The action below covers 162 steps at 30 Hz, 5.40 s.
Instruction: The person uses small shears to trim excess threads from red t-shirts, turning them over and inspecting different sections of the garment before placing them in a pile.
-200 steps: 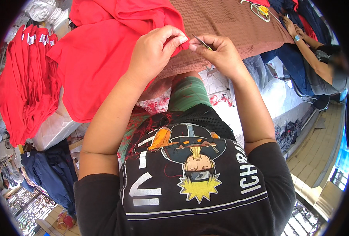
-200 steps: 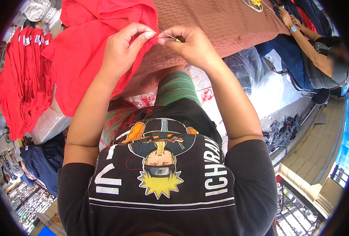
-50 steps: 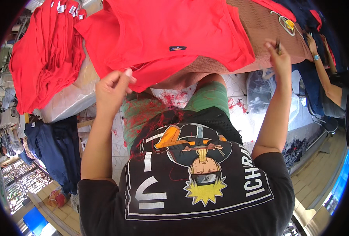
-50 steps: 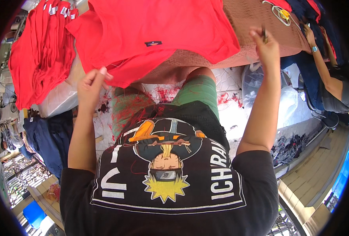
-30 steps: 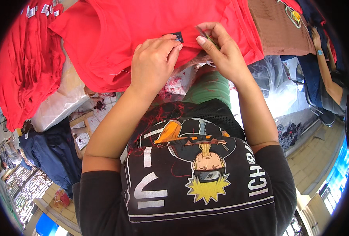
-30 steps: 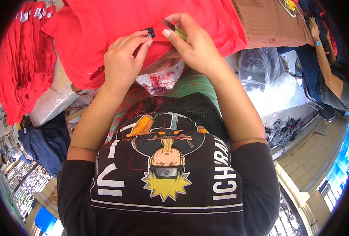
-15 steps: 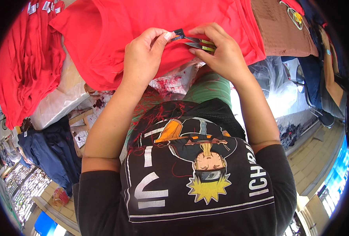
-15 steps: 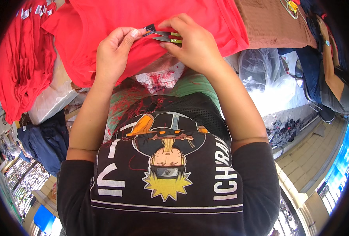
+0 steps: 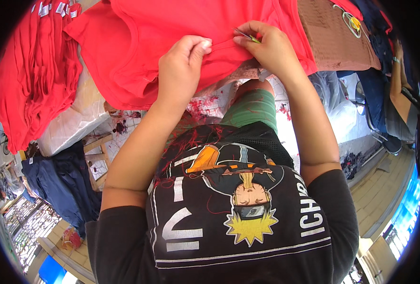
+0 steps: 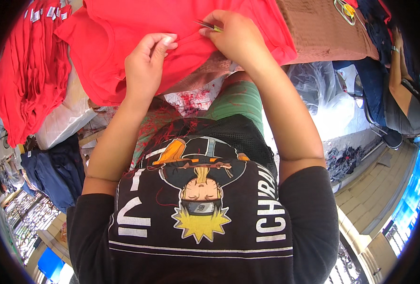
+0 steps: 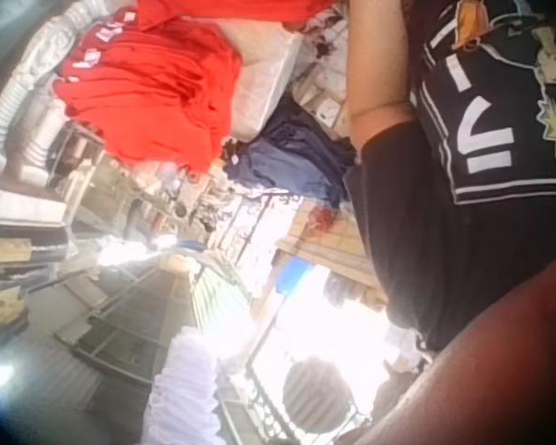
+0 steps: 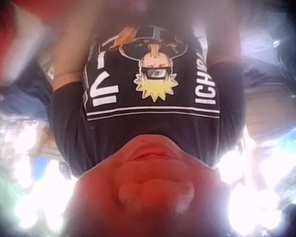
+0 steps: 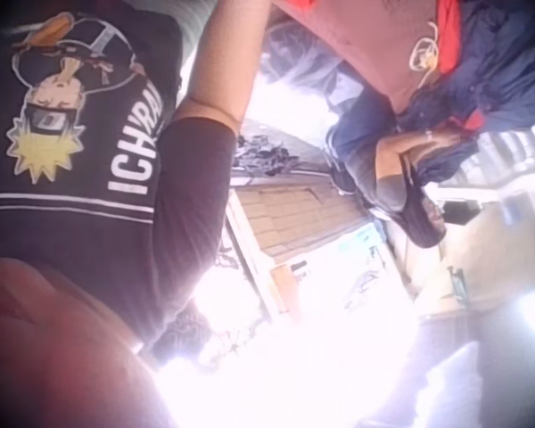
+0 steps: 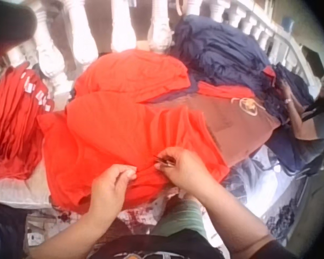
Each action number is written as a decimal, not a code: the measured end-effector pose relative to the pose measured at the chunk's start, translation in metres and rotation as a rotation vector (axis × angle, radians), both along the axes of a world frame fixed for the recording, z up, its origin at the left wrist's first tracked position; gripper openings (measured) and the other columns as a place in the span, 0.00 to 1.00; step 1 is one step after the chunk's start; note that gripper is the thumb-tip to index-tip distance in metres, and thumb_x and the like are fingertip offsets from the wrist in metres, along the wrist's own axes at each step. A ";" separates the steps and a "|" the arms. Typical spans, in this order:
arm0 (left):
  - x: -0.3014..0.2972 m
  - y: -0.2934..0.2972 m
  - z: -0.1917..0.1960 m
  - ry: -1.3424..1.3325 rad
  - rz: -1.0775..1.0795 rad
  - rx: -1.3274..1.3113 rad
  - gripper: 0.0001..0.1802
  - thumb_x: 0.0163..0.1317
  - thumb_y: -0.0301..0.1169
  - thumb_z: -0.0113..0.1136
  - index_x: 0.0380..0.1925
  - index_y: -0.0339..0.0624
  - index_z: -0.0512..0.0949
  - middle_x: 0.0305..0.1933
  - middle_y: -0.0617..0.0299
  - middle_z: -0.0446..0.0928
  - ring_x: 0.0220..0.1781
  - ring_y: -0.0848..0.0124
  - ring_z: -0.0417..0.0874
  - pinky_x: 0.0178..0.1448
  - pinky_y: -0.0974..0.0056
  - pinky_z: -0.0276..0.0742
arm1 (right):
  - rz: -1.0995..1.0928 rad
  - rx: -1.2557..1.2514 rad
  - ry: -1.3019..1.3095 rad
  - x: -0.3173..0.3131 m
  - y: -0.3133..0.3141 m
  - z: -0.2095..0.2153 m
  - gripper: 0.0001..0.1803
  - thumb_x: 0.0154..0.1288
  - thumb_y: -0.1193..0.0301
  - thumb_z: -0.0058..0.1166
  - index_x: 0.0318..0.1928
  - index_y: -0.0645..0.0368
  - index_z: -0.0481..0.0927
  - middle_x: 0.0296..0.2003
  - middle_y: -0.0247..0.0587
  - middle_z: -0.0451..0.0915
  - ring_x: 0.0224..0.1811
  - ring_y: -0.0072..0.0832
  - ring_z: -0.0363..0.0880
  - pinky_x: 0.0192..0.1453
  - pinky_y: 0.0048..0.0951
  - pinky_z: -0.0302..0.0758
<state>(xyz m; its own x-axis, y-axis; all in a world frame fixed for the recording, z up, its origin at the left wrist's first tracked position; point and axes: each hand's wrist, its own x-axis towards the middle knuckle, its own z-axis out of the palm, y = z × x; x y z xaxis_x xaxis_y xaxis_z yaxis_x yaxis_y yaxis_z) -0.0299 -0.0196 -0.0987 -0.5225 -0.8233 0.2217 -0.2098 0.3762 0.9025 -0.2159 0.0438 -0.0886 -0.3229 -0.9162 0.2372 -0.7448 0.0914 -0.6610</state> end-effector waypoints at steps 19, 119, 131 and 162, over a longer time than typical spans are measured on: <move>0.002 -0.011 -0.012 -0.003 -0.040 -0.036 0.08 0.60 0.30 0.63 0.37 0.38 0.84 0.37 0.61 0.84 0.40 0.76 0.82 0.46 0.73 0.75 | 0.092 0.073 -0.236 0.031 -0.005 -0.004 0.10 0.63 0.68 0.58 0.40 0.61 0.80 0.31 0.45 0.82 0.35 0.34 0.82 0.42 0.30 0.75; 0.029 -0.011 0.007 -0.169 -0.351 -0.163 0.18 0.59 0.21 0.57 0.50 0.43 0.78 0.50 0.56 0.78 0.46 0.69 0.80 0.50 0.67 0.76 | 0.051 0.318 -0.329 0.060 0.030 0.003 0.12 0.57 0.67 0.65 0.38 0.62 0.83 0.25 0.35 0.82 0.20 0.17 0.76 0.22 0.23 0.73; 0.023 -0.019 -0.002 -0.219 -0.329 -0.499 0.08 0.54 0.25 0.64 0.36 0.40 0.81 0.41 0.60 0.80 0.40 0.65 0.83 0.43 0.65 0.79 | 0.090 0.257 -0.293 0.049 0.025 0.009 0.12 0.61 0.66 0.61 0.41 0.61 0.81 0.24 0.35 0.77 0.27 0.20 0.75 0.33 0.25 0.72; 0.053 -0.038 0.073 -0.339 -0.474 -0.139 0.13 0.59 0.29 0.62 0.42 0.36 0.75 0.40 0.62 0.79 0.31 0.77 0.76 0.38 0.70 0.72 | 0.170 0.041 -0.134 0.035 0.018 0.029 0.17 0.58 0.69 0.63 0.46 0.63 0.79 0.40 0.40 0.82 0.41 0.21 0.78 0.46 0.27 0.74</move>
